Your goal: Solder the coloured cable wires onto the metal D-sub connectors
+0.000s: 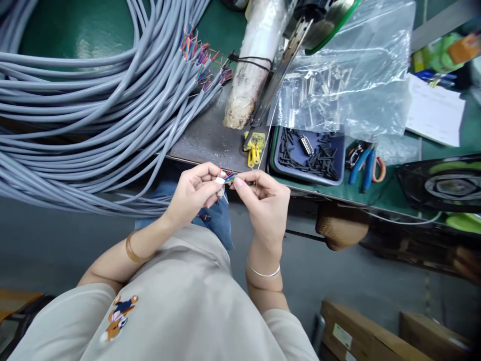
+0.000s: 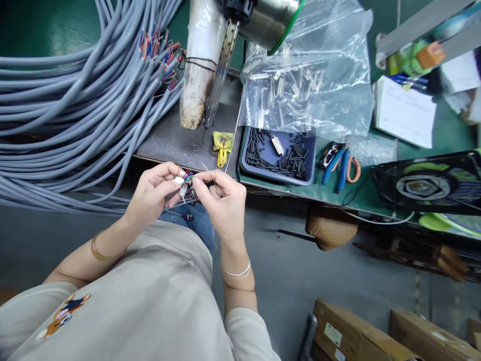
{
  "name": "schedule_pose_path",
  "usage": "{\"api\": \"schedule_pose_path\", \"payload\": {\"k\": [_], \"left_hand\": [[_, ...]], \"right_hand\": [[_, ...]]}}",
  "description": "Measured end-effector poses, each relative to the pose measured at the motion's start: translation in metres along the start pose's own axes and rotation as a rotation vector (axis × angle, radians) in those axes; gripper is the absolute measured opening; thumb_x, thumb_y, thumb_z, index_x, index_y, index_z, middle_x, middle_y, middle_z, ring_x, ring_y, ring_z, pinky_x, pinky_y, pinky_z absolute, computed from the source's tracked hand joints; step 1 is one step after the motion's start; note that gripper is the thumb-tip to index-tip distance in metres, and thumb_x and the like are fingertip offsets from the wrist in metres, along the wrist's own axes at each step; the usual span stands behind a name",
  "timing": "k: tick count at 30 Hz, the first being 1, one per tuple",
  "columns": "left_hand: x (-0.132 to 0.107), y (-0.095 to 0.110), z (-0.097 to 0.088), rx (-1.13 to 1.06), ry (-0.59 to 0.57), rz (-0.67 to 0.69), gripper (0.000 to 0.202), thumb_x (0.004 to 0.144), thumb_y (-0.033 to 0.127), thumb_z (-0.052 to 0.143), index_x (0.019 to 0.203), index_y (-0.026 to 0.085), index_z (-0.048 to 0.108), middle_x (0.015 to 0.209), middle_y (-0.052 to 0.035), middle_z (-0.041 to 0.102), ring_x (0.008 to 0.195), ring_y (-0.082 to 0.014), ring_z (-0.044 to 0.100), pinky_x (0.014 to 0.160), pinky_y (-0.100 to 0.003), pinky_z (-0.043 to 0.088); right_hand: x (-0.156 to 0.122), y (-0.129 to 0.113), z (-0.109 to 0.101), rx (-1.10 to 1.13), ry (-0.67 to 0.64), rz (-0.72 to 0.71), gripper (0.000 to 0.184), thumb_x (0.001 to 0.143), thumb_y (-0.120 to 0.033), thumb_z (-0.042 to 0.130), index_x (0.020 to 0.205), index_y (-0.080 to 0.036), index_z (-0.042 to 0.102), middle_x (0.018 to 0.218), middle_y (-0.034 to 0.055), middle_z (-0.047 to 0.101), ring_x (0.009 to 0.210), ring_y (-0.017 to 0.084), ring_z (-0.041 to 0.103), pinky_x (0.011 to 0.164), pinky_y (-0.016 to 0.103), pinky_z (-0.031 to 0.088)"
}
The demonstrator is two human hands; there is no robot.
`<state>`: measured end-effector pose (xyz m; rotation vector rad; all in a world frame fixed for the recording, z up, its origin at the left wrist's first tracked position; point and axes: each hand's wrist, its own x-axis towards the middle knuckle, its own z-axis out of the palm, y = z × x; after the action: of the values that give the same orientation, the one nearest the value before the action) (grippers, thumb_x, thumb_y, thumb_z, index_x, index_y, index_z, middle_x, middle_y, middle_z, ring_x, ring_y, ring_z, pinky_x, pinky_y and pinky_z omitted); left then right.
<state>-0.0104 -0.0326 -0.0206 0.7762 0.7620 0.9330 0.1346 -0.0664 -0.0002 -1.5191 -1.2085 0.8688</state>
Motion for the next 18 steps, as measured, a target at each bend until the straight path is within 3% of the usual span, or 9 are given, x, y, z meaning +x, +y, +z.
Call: {"api": "schedule_pose_path", "payload": {"k": [18], "left_hand": [[0.0011, -0.0041, 0.0009, 0.079, 0.002, 0.101, 0.009, 0.084, 0.02, 0.067, 0.079, 0.016, 0.06, 0.055, 0.0072, 0.054, 0.042, -0.0028, 0.043, 0.04, -0.014, 0.033]], "right_hand": [[-0.0008, 0.0024, -0.0019, 0.003, 0.017, 0.03, 0.01, 0.082, -0.025, 0.071, 0.075, -0.02, 0.072, 0.057, -0.0061, 0.052, 0.046, 0.004, 0.028, 0.046, 0.024, 0.018]]}}
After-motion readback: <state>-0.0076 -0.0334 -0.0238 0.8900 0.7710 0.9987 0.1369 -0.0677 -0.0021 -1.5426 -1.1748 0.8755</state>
